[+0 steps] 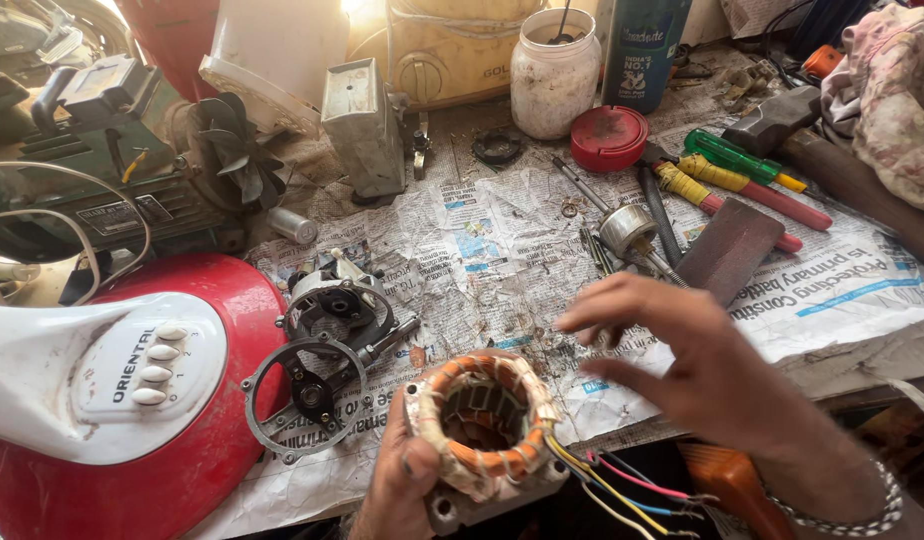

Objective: The person works on a disassembled electric motor at a cluttered workbench. They hold the wound stator coil, press and fit metal laminations around it by hand, rotate the assembly to work on different sides, and finally pick up a screwdriver to work on the motor housing.

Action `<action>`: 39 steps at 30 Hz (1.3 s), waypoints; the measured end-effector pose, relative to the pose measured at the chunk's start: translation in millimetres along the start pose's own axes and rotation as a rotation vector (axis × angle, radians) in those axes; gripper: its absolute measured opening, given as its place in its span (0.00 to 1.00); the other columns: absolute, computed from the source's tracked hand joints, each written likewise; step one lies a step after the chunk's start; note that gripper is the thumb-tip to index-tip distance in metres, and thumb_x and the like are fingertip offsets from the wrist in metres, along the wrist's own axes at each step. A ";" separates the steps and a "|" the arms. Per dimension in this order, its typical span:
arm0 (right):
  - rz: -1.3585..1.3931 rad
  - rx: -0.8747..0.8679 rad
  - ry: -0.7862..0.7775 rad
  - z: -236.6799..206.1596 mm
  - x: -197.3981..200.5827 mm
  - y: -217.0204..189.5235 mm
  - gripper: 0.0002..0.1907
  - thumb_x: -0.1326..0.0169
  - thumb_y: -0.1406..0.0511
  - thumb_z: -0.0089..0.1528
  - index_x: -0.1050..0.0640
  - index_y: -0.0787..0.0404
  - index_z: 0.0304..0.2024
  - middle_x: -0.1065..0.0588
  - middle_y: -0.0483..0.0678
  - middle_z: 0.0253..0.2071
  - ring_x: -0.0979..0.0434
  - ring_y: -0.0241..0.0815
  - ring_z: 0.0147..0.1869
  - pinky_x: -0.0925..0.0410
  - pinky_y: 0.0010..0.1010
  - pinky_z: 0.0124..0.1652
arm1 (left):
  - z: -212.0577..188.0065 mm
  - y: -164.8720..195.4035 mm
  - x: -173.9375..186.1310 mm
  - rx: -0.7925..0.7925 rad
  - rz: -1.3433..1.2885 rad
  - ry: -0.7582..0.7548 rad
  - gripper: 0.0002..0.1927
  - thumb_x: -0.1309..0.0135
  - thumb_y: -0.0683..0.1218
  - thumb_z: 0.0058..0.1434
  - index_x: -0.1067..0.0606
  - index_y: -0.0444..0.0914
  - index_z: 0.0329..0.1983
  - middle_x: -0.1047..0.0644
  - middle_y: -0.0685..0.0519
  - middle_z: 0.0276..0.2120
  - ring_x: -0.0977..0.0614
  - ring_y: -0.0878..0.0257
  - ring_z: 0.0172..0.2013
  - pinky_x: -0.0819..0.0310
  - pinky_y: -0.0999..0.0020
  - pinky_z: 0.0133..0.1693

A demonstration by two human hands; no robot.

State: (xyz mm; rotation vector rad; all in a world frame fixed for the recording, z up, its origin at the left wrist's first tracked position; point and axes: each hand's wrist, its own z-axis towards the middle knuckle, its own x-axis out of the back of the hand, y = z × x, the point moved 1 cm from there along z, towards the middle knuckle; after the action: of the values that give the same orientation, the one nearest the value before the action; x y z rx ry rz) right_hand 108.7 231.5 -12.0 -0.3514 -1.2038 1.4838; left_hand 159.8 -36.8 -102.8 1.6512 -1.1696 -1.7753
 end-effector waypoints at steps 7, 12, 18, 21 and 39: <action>0.004 0.233 -0.106 -1.2 -24.2 -26.6 0.42 0.29 0.59 0.52 0.32 0.60 0.65 0.27 0.53 0.63 0.25 0.49 0.67 0.30 0.41 0.62 | 6.8 -11.5 14.6 0.029 -0.007 0.040 0.58 0.38 0.72 0.51 0.42 0.27 0.70 0.29 0.30 0.59 0.22 0.45 0.57 0.21 0.51 0.56; 0.105 0.106 -0.036 -10.9 -24.2 -31.3 0.36 0.28 0.59 0.55 0.26 0.59 0.63 0.23 0.53 0.61 0.22 0.51 0.68 0.29 0.45 0.64 | 52.1 -21.2 9.3 0.257 0.056 -0.090 0.52 0.34 0.66 0.53 0.43 0.32 0.67 0.32 0.39 0.56 0.25 0.52 0.52 0.26 0.54 0.54; 0.293 0.071 0.014 -17.2 -24.3 -18.8 0.40 0.26 0.61 0.52 0.26 0.68 0.63 0.23 0.57 0.61 0.23 0.49 0.68 0.33 0.42 0.68 | 11.5 4.8 -18.3 -0.082 0.091 0.006 0.44 0.50 0.72 0.63 0.41 0.37 0.68 0.24 0.38 0.52 0.17 0.45 0.54 0.17 0.47 0.51; 0.461 -0.075 0.044 -19.3 -24.9 -12.8 0.42 0.26 0.61 0.50 0.27 0.71 0.63 0.24 0.57 0.58 0.24 0.48 0.65 0.32 0.42 0.64 | -4.0 46.4 -51.9 -0.376 0.557 0.129 0.42 0.50 0.70 0.64 0.35 0.33 0.65 0.23 0.39 0.52 0.21 0.51 0.55 0.25 0.57 0.55; 0.232 0.032 0.006 -5.2 -18.6 0.7 0.42 0.26 0.62 0.49 0.26 0.70 0.63 0.22 0.57 0.58 0.20 0.48 0.63 0.30 0.41 0.65 | 22.0 133.5 -103.1 -0.080 0.995 -0.303 0.35 0.46 0.39 0.52 0.38 0.37 0.66 0.22 0.50 0.37 0.19 0.64 0.41 0.23 0.68 0.44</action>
State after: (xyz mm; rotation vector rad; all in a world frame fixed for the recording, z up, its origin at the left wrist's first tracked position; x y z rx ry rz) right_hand 118.2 218.0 -22.1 -0.4863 -1.1630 1.6981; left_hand 128.5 -21.3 63.6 0.5305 -1.6220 -1.3644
